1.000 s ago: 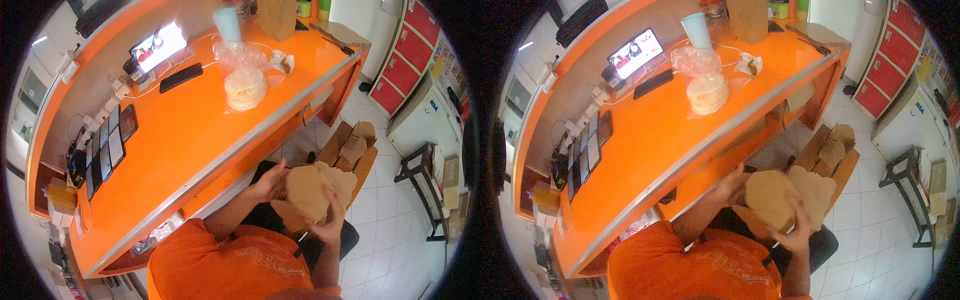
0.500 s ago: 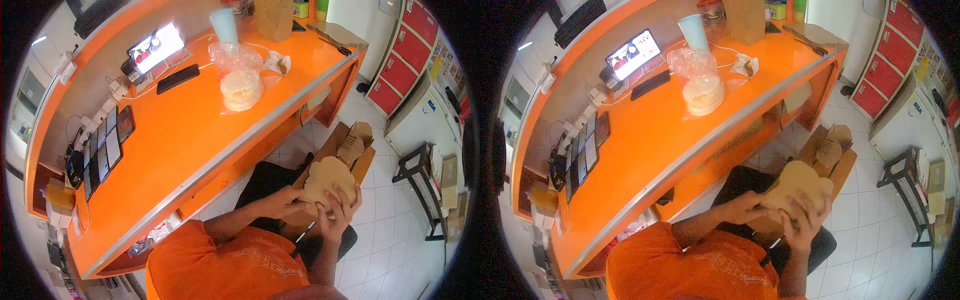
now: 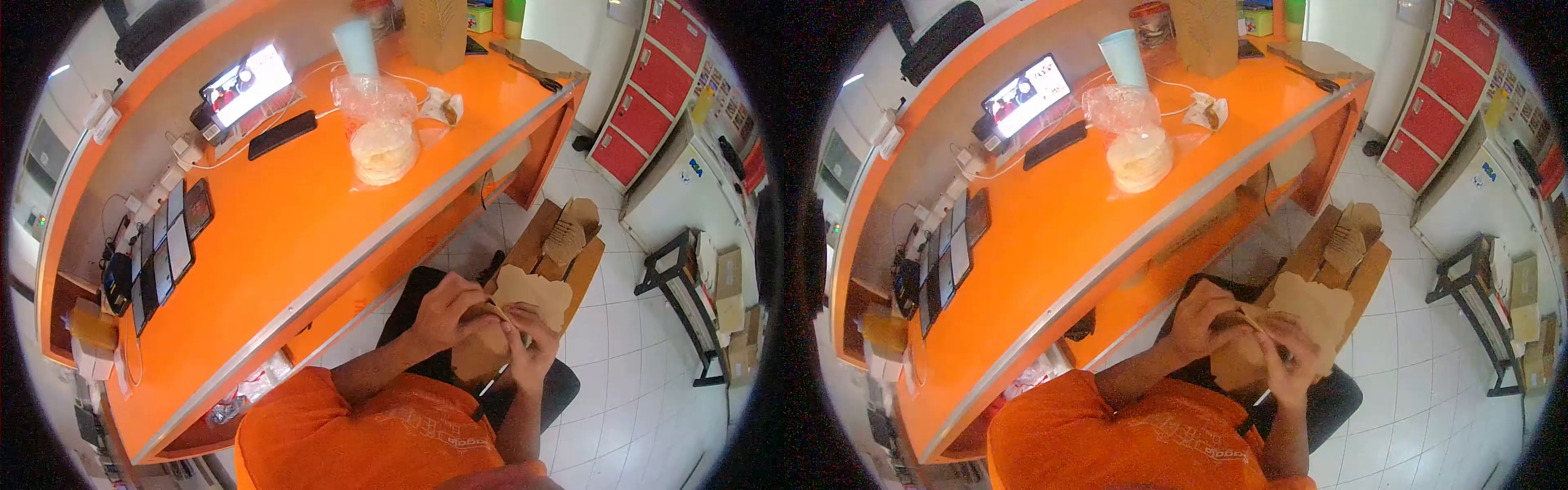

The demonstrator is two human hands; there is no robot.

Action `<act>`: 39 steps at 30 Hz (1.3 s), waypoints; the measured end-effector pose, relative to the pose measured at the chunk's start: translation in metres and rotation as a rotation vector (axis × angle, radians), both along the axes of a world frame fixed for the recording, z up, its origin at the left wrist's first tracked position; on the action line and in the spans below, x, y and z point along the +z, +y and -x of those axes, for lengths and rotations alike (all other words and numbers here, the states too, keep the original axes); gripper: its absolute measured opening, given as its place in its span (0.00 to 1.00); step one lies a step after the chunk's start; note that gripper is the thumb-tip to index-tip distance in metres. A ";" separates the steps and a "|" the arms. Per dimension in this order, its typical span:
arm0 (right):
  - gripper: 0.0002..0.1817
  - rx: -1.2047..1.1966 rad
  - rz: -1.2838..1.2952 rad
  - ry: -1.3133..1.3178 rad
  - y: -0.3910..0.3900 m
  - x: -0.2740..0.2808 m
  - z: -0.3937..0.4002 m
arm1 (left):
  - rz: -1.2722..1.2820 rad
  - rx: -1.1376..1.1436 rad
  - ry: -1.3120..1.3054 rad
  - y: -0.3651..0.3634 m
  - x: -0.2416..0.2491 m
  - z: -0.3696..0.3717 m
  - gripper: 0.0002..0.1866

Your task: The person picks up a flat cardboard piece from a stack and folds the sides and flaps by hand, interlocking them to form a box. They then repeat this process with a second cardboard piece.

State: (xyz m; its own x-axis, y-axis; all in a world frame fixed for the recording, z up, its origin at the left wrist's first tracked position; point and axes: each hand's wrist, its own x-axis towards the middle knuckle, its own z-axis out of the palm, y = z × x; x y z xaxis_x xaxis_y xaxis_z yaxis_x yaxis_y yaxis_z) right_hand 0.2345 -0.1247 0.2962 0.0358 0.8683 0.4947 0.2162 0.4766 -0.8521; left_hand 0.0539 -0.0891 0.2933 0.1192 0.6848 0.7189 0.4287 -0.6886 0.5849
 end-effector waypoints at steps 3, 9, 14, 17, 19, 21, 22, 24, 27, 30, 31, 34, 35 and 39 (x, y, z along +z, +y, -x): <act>0.05 0.043 0.137 0.129 -0.003 -0.010 -0.001 | -0.147 0.179 0.119 0.008 -0.002 0.005 0.19; 0.04 -0.160 0.250 0.214 -0.002 -0.004 0.007 | -0.063 0.268 0.072 0.002 -0.008 -0.006 0.26; 0.06 -0.386 0.274 0.325 0.011 -0.006 -0.002 | 0.800 -0.153 -0.713 -0.025 -0.021 -0.029 0.26; 0.06 -0.323 0.257 0.445 0.013 0.010 0.016 | 1.144 -0.445 -0.725 -0.028 -0.014 -0.017 0.24; 0.07 -0.268 0.202 0.393 0.014 0.017 0.015 | 1.186 -0.417 -0.696 -0.031 -0.005 -0.014 0.23; 0.08 -0.227 0.069 0.170 0.016 0.018 0.011 | 1.136 -0.413 -0.838 -0.032 -0.009 -0.015 0.22; 0.11 -0.217 0.149 0.087 0.013 0.018 0.006 | 1.114 -0.409 -0.884 -0.033 -0.008 -0.015 0.22; 0.12 -0.221 -0.092 -0.111 0.015 0.021 0.004 | 1.129 -0.417 -0.997 -0.031 -0.005 -0.011 0.23; 0.17 -0.227 -0.275 -0.459 0.013 0.027 -0.007 | 1.211 -0.392 -1.108 -0.030 0.001 -0.008 0.24; 0.21 -0.167 -0.323 -0.632 0.013 0.037 -0.013 | 1.216 -0.284 -1.046 -0.033 0.017 -0.010 0.24; 0.22 -0.138 -0.331 -0.655 0.014 0.041 -0.013 | 1.221 -0.271 -1.039 -0.032 0.022 -0.010 0.24; 0.23 -0.065 -0.256 -0.538 0.010 0.049 -0.009 | 1.240 -0.330 -1.048 -0.029 0.014 -0.002 0.24; 0.23 -0.045 -0.235 -0.524 0.008 0.047 -0.010 | 1.248 -0.365 -1.056 -0.028 0.014 0.001 0.24; 0.23 -0.048 -0.235 -0.496 0.009 0.032 -0.013 | 1.195 -0.430 -1.016 -0.027 0.032 0.002 0.24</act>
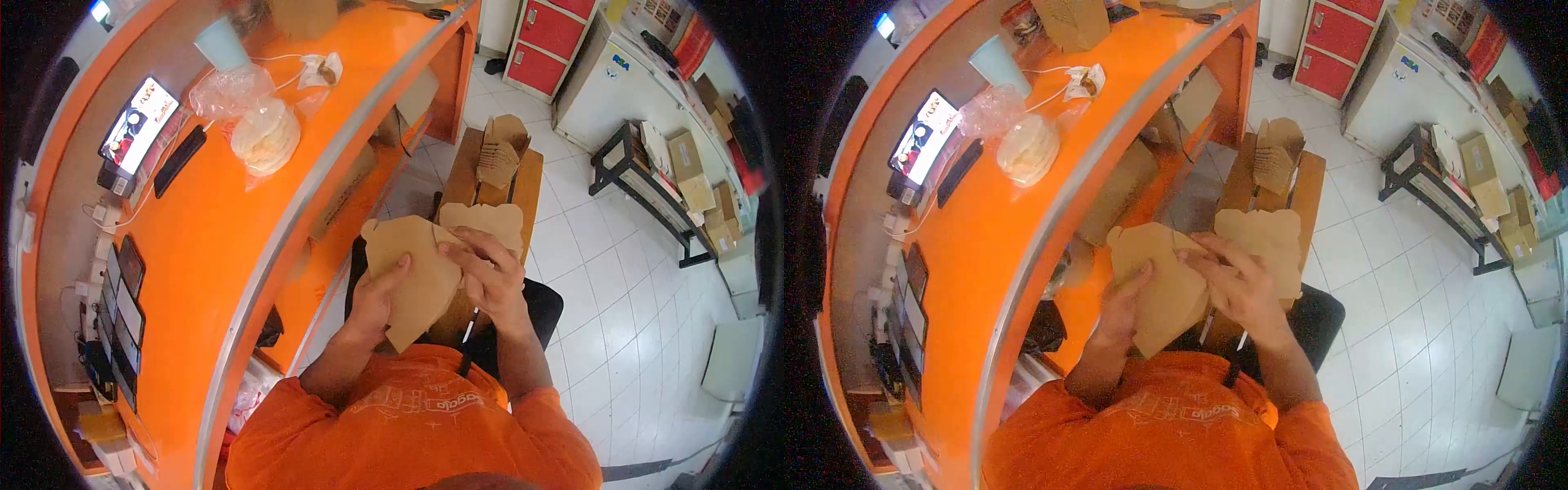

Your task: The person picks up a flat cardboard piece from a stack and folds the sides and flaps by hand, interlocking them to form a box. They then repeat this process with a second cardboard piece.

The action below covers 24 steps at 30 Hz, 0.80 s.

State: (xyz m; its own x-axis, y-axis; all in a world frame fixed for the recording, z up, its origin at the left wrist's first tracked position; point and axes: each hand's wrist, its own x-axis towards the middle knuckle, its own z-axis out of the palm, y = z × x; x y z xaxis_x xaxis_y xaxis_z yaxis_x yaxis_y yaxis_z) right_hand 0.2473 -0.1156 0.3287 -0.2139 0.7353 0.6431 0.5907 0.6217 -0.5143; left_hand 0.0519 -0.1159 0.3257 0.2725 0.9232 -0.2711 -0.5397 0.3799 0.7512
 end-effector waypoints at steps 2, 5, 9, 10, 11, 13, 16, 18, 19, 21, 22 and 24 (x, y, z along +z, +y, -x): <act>0.23 -0.034 -0.034 -0.020 -0.001 0.000 0.003 | 0.064 0.018 0.000 -0.002 0.008 -0.002 0.24; 0.20 -0.041 -0.078 -0.047 -0.001 0.009 0.011 | 0.009 0.030 -0.104 0.001 -0.009 -0.001 0.24; 0.14 0.129 0.141 0.626 -0.004 0.007 0.025 | -0.086 0.030 -0.127 0.003 -0.015 0.000 0.23; 0.14 0.164 0.254 0.786 -0.003 0.003 0.025 | -0.105 0.016 -0.097 0.001 -0.023 -0.002 0.23; 0.13 0.188 0.358 0.959 -0.003 -0.001 0.025 | -0.122 0.001 -0.064 0.000 -0.024 -0.003 0.23; 0.14 0.182 0.537 0.983 0.000 -0.009 0.018 | -0.077 -0.017 0.010 -0.003 -0.019 0.000 0.23; 0.13 0.115 0.456 0.856 -0.001 -0.007 0.021 | -0.114 -0.057 0.033 0.000 -0.036 0.001 0.23; 0.12 0.036 0.498 0.894 -0.004 -0.004 0.024 | -0.185 -0.073 0.071 -0.001 -0.041 0.001 0.22; 0.12 0.001 0.517 0.911 -0.004 -0.003 0.025 | -0.238 -0.069 0.114 -0.001 -0.041 -0.002 0.22; 0.12 -0.110 0.550 0.813 -0.006 -0.007 0.025 | -0.373 -0.074 0.232 0.003 -0.034 -0.010 0.21; 0.12 -0.153 0.570 0.764 -0.006 -0.010 0.025 | -0.450 -0.079 0.312 0.004 -0.028 -0.013 0.21; 0.13 -0.159 0.607 0.824 -0.007 -0.015 0.024 | -0.520 -0.104 0.409 0.006 -0.025 -0.014 0.21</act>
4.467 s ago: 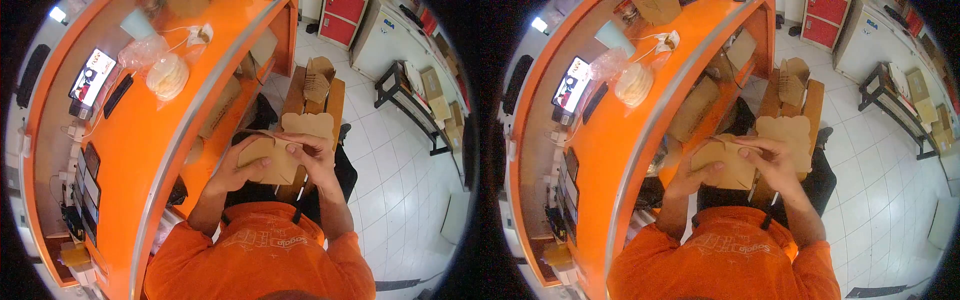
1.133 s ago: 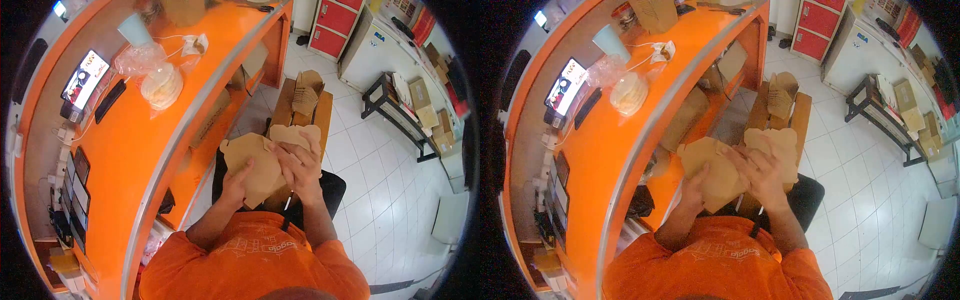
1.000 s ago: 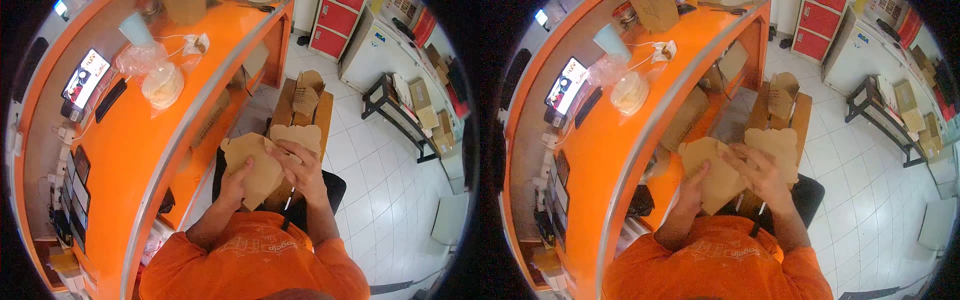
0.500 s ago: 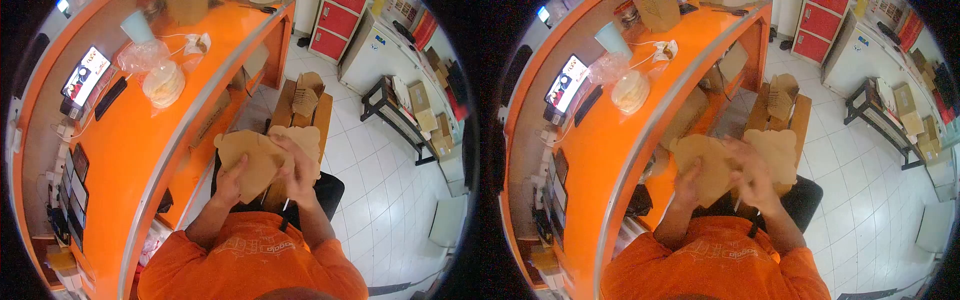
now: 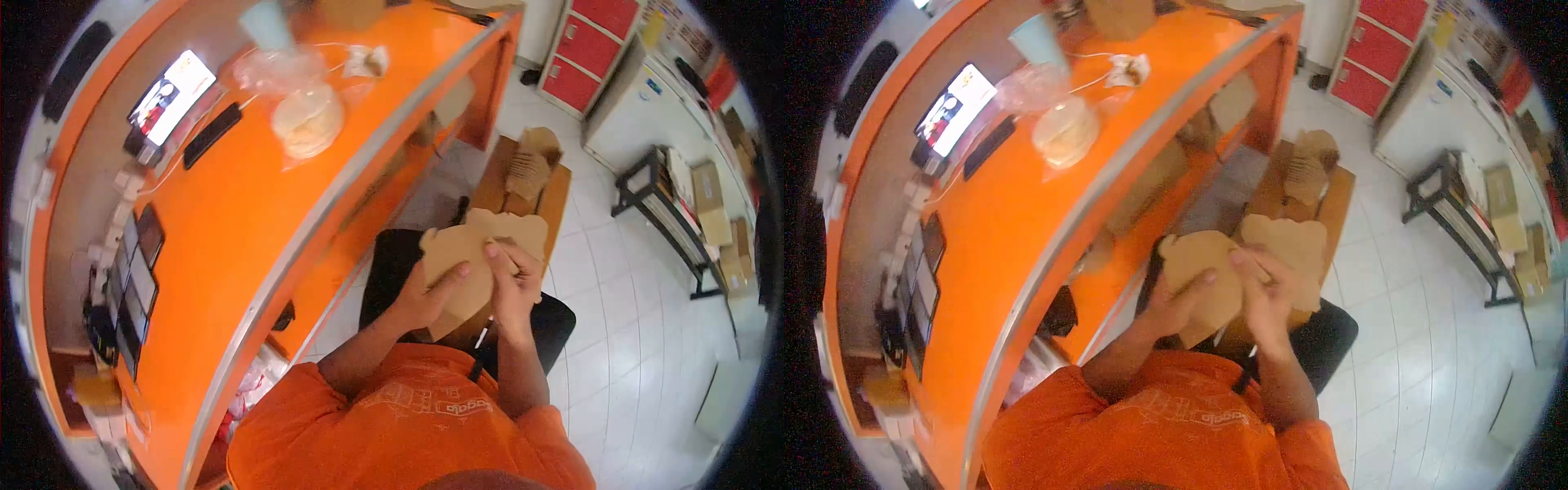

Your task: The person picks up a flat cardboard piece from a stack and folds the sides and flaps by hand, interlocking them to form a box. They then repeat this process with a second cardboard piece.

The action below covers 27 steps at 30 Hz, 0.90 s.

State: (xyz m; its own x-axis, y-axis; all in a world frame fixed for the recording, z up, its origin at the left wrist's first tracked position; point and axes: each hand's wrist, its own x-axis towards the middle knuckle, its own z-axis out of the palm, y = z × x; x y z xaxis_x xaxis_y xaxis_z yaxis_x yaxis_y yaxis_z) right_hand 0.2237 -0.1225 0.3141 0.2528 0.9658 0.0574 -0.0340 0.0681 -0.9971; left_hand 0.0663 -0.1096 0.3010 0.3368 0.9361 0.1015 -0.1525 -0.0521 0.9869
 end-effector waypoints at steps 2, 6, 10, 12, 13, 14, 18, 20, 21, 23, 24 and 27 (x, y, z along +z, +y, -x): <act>0.13 0.000 -0.023 -0.039 0.002 -0.001 0.002 | 0.018 -0.037 0.034 0.001 -0.005 0.003 0.20; 0.10 -0.132 -0.258 -0.169 0.007 -0.002 0.013 | -0.067 -0.011 0.030 -0.003 -0.012 0.004 0.18; 0.07 -0.134 -0.314 -0.046 0.009 -0.002 0.011 | -0.088 0.156 -0.077 -0.012 -0.025 -0.006 0.18; 0.07 -0.034 -0.281 -0.002 0.010 -0.005 0.003 | -0.024 0.115 -0.058 -0.013 -0.018 -0.003 0.18; 0.06 0.000 -0.284 0.008 0.011 -0.004 0.000 | -0.037 0.131 -0.075 -0.012 -0.016 -0.004 0.18; 0.05 0.035 -0.284 0.017 0.011 -0.003 -0.003 | -0.046 0.148 -0.093 -0.012 -0.014 -0.005 0.18; 0.01 -0.111 -0.301 -0.166 0.005 0.015 0.014 | -0.064 0.233 -0.198 -0.012 -0.018 -0.008 0.18; 0.02 -0.042 -0.316 -0.132 0.001 0.011 0.009 | -0.063 0.228 -0.187 -0.012 -0.021 -0.009 0.18; 0.03 -0.009 -0.321 -0.116 -0.001 0.010 0.007 | -0.061 0.225 -0.182 -0.013 -0.022 -0.010 0.18; 0.04 -0.073 -0.305 -0.125 -0.002 0.014 0.011 | -0.091 0.211 -0.173 -0.013 -0.021 -0.010 0.19; 0.05 -0.105 -0.294 -0.128 -0.003 0.016 0.014 | -0.104 0.205 -0.167 -0.014 -0.021 -0.010 0.20; 0.04 -0.056 -0.299 -0.111 0.000 0.007 0.003 | -0.146 0.132 -0.085 -0.009 -0.023 -0.006 0.20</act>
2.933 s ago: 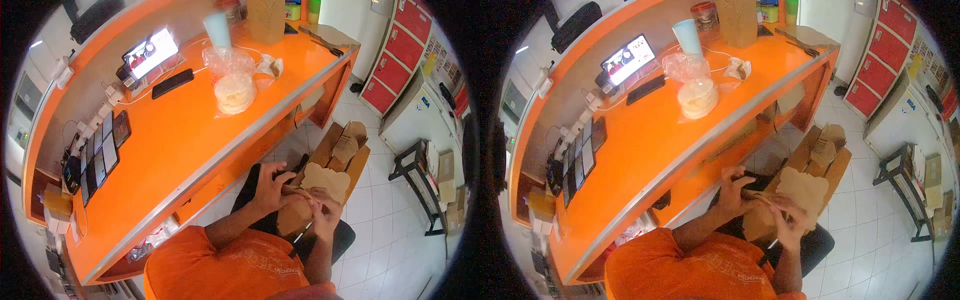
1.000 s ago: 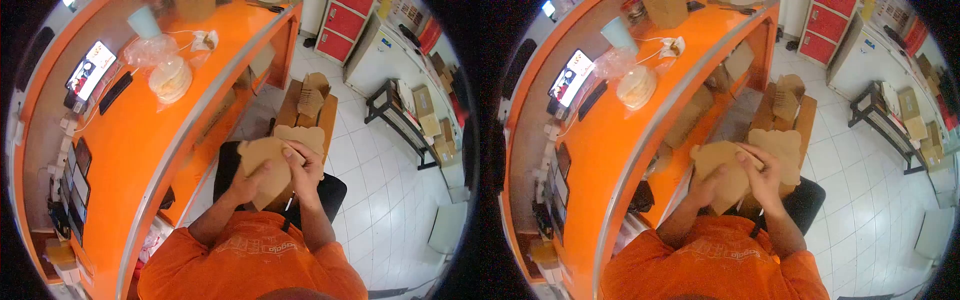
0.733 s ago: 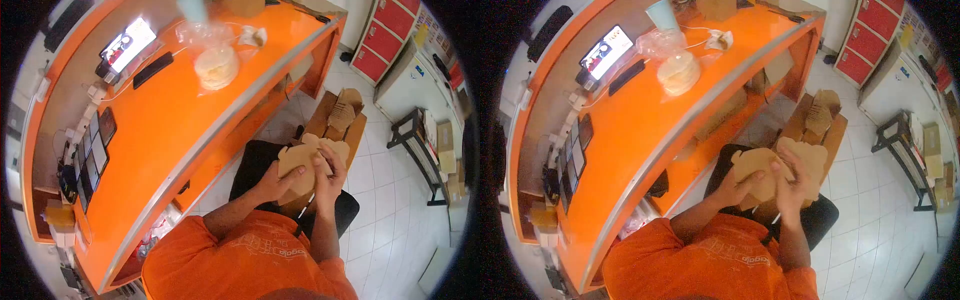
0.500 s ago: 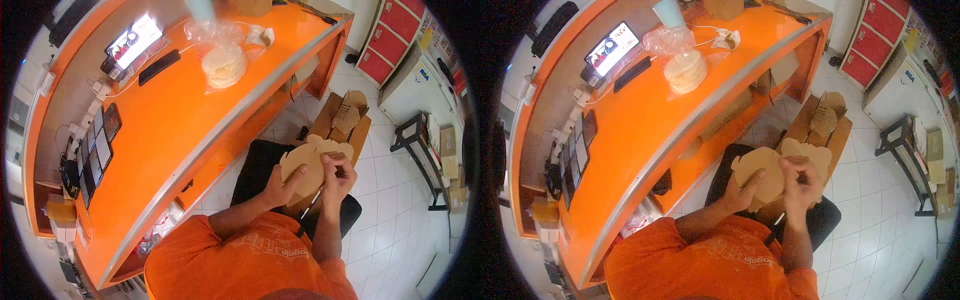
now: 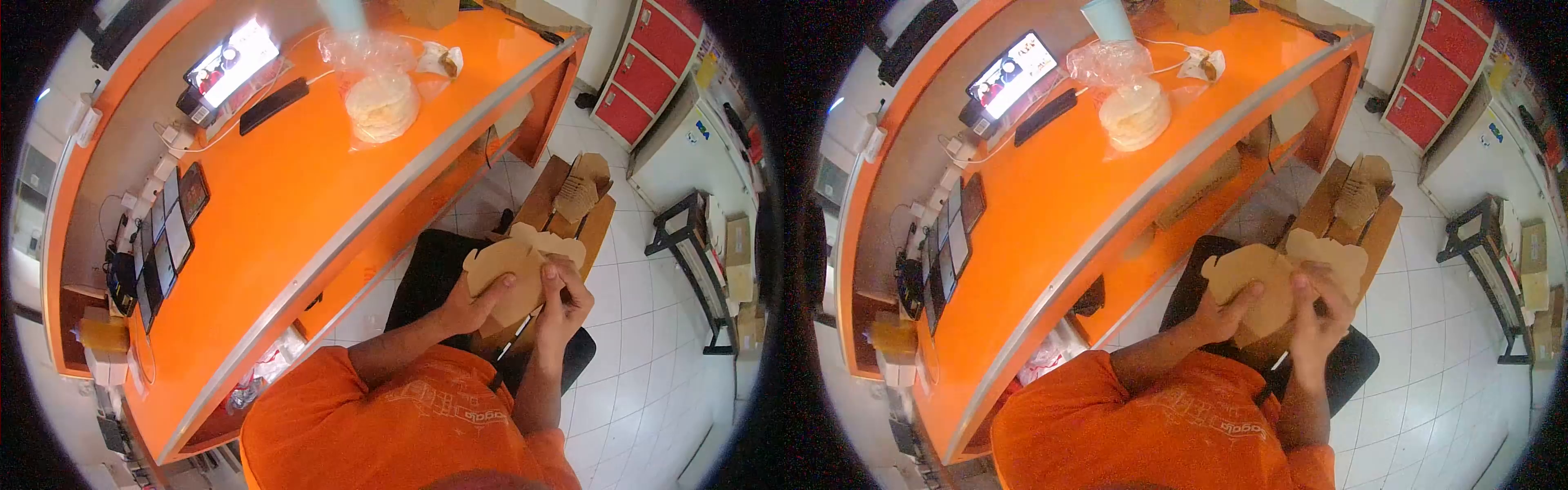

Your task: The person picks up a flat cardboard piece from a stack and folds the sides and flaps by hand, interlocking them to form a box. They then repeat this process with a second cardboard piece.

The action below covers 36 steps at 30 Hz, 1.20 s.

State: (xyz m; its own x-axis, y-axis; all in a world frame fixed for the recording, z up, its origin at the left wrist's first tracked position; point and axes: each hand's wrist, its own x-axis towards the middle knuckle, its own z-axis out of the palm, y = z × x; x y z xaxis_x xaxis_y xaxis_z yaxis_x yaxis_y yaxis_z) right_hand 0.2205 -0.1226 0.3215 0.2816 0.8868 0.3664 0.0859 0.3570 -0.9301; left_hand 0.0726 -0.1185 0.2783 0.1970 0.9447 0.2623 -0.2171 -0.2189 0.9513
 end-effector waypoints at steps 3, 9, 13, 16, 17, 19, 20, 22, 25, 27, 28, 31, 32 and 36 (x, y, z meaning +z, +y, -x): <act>0.04 -0.035 0.013 -0.091 0.001 0.006 0.003 | 0.074 -0.073 -0.013 0.003 -0.004 0.003 0.21; 0.10 -0.203 0.178 0.242 0.007 -0.005 -0.016 | -0.296 -0.412 0.412 0.020 0.004 0.027 0.18; 0.17 -0.136 0.032 -0.026 0.012 0.014 -0.012 | -0.128 -0.276 0.428 0.018 0.001 0.029 0.11; 0.23 0.044 -0.254 -0.516 0.004 0.016 -0.018 | -0.144 -0.145 0.365 0.023 0.018 0.036 0.08; 0.22 0.120 -0.274 -0.563 0.002 0.014 -0.018 | -0.172 -0.173 0.393 0.024 0.021 0.039 0.09; 0.20 0.223 -0.262 -0.535 0.001 -0.001 -0.015 | -0.228 -0.234 0.447 0.025 0.027 0.045 0.10; 0.18 0.248 -0.235 -0.465 0.002 -0.004 -0.012 | -0.312 -0.146 0.440 0.025 0.029 0.042 0.10; 0.14 0.184 -0.177 -0.390 -0.002 -0.001 -0.003 | -0.479 0.034 0.427 0.023 0.033 0.038 0.12; 0.12 0.191 -0.155 -0.430 -0.002 0.007 0.000 | -0.502 0.115 0.373 0.024 0.026 0.036 0.13; 0.11 0.201 -0.162 -0.436 -0.003 0.005 -0.002 | -0.469 0.258 0.413 0.019 0.029 0.035 0.12; 0.10 0.190 -0.170 -0.403 -0.003 0.002 -0.004 | -0.454 0.332 0.433 0.017 0.032 0.035 0.12; 0.06 0.145 -0.180 -0.313 -0.005 0.000 -0.005 | -0.486 0.246 0.375 0.030 0.044 0.035 0.13; 0.05 0.127 -0.181 -0.286 -0.005 0.000 -0.005 | -0.518 0.189 0.379 0.036 0.044 0.038 0.14; 0.02 0.166 -0.021 -0.082 -0.006 -0.007 0.006 | -0.719 0.036 0.465 0.046 0.021 0.049 0.17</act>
State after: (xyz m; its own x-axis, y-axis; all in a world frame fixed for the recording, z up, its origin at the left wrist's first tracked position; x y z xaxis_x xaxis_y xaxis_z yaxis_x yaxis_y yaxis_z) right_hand 0.2145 -0.1290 0.3143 0.0999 0.9108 0.4007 0.0996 0.3915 -0.9148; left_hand 0.0236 -0.0726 0.2993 0.4064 0.5874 0.6998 0.1794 -0.8023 0.5693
